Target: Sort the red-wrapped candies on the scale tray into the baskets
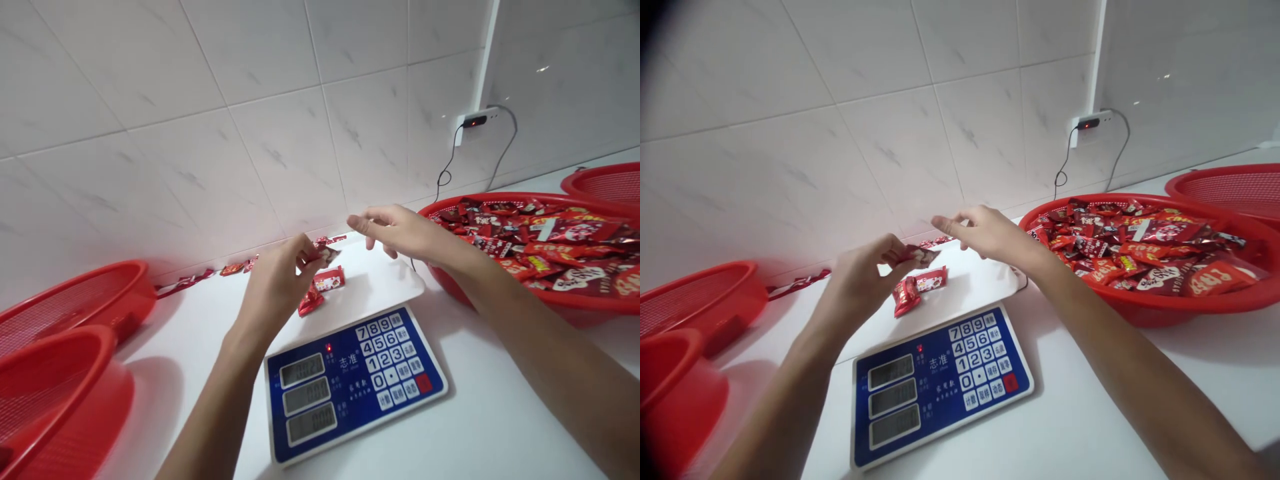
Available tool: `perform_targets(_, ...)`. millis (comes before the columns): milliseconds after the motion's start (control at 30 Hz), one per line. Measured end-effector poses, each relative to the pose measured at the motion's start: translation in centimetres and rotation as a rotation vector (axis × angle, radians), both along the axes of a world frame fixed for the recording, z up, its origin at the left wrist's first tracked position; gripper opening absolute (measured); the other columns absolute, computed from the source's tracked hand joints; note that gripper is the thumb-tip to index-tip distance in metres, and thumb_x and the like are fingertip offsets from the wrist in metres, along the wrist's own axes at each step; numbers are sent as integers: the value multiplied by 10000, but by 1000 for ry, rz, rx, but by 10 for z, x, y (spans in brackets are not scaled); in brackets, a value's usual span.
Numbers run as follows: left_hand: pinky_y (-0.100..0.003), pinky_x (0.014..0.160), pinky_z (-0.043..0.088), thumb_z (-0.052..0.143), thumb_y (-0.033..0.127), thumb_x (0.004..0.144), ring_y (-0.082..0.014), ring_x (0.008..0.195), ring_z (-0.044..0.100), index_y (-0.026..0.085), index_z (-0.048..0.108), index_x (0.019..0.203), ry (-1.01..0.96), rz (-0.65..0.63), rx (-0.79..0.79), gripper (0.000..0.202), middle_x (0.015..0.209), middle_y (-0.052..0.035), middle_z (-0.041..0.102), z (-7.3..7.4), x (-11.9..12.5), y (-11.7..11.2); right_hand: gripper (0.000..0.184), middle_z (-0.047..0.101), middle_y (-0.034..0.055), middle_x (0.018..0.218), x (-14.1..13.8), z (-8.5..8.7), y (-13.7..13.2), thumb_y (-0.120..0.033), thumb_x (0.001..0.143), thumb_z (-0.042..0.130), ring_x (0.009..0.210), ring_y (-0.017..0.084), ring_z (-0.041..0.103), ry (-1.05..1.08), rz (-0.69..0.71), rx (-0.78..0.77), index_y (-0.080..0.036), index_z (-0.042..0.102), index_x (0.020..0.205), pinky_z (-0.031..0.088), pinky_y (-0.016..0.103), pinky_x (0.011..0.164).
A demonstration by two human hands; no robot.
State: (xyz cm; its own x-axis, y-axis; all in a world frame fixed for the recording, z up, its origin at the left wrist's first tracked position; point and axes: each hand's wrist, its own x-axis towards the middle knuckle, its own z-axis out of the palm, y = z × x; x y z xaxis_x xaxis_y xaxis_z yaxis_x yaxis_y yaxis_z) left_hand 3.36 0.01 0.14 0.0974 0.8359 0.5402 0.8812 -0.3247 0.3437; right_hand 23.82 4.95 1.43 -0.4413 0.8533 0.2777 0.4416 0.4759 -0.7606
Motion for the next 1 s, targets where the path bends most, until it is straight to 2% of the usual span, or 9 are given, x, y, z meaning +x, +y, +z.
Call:
perform_targets(133, -327, 683, 448, 644, 175, 858, -211, 773, 641, 195, 662, 803, 210, -63, -57, 61, 842, -28, 721, -14, 6, 10, 565, 646, 34, 780, -1, 1, -2, -688, 813, 579, 543, 94, 480, 18, 12, 62, -187, 702, 1042, 342, 240, 520)
perform_targets(267, -384, 799, 456, 537, 44, 862, -249, 945, 647, 254, 741, 938, 344, -90, -222, 302, 995, -31, 740, -12, 1, 10, 545, 615, 23, 765, -8, -2, -3, -677, 830, 567, 518, 75, 442, 259, 88, 46, -171, 678, 999, 315, 224, 461)
perform_targets(367, -366, 812, 468, 545, 88, 875, -229, 943, 656, 280, 749, 968, 227, -98, -173, 295, 1038, -17, 736, 1, -3, -1, 521, 538, -16, 709, -13, -2, -6, -670, 839, 560, 454, 53, 357, 548, 161, -2, -183, 658, 998, 247, 221, 387)
perform_targets(467, -300, 813, 486, 649, 255, 868, -201, 950, 659, 272, 739, 994, -66, -157, -81, 155, 1017, -5, 739, 13, 5, -17, 502, 409, -57, 598, -21, 3, -16, -667, 854, 541, 404, 48, 256, 821, 268, -123, -186, 654, 947, 178, 222, 349)
perform_targets(533, -263, 774, 493, 661, 331, 869, -191, 950, 653, 269, 729, 1037, -178, -255, -144, 191, 1008, -1, 735, 18, 15, -27, 471, 325, -76, 549, -25, 7, -25, -644, 877, 526, 399, 54, 198, 985, 350, -240, -189, 645, 905, 159, 216, 344)
perform_targets(633, -240, 671, 466, 609, 361, 909, -166, 807, 638, 253, 746, 949, -149, -369, -314, 179, 863, 18, 722, 20, 27, -36, 417, 258, -84, 525, -29, 10, -37, -589, 913, 517, 412, 66, 164, 1132, 431, -374, -191, 632, 860, 153, 205, 346)
perform_targets(767, -249, 588, 420, 629, 407, 892, -155, 687, 602, 215, 729, 781, -146, -377, -337, 243, 729, 20, 680, 21, 29, -38, 410, 261, -81, 519, -32, 9, -44, -592, 907, 524, 410, 70, 193, 1130, 455, -348, -204, 645, 851, 183, 208, 349)
perform_targets(900, -273, 769, 479, 662, 377, 878, -186, 865, 653, 231, 742, 867, -265, -382, -227, 167, 857, 9, 727, 21, 23, -37, 410, 472, -42, 636, -35, 7, -44, -604, 866, 575, 521, 73, 463, 1011, 439, -244, -199, 636, 857, 384, 199, 465)
perform_targets(1000, -267, 738, 497, 677, 378, 864, -183, 850, 667, 248, 748, 877, -296, -326, -167, 148, 862, 9, 744, 21, 19, -36, 370, 591, 1, 815, -32, 8, -43, -551, 846, 634, 728, 106, 583, 887, 388, -164, -185, 626, 900, 474, 213, 616)
